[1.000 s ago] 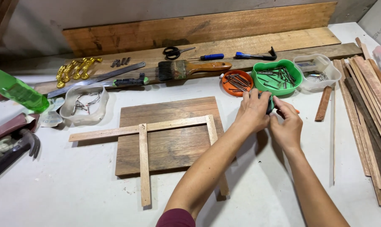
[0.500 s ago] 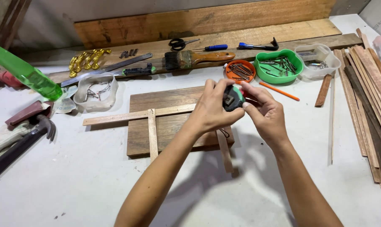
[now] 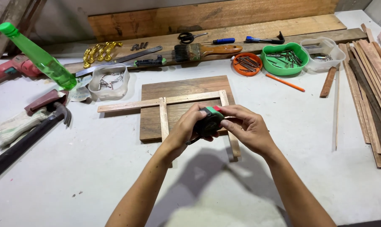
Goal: The recorder measures wooden pieces with a tape measure, hammers nails to join them, and uses sandpaper to smooth the edges of the resulting wooden frame.
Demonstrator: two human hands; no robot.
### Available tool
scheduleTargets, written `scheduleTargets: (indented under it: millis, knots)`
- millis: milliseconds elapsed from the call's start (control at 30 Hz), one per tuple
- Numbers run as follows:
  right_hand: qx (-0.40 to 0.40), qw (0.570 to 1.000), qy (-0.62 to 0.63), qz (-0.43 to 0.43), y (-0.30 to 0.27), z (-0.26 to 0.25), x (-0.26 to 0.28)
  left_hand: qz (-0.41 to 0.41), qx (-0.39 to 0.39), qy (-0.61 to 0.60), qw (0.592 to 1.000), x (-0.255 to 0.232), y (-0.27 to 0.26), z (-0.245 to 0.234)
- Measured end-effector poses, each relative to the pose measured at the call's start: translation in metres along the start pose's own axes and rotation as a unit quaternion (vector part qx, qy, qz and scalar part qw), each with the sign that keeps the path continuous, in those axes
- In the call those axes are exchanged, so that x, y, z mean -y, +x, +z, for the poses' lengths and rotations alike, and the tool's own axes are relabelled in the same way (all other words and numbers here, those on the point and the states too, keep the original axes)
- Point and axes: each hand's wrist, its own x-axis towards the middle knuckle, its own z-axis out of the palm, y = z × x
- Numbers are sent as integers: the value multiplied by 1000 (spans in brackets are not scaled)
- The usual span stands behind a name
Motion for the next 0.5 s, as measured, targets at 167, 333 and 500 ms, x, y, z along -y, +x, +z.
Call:
scheduleTargets:
  millis: [167, 333, 500]
  knots:
    - [28, 998, -58, -8, -8, 1, -5, 5, 18, -46, 999, 1, -16, -3]
    - [51, 998, -20, -28, -8, 10, 0, 12, 7, -9, 1000, 0, -22, 0]
    - [58, 998, -14, -13, -8, 9, -7, 18, -40, -34, 998, 7, -19, -2]
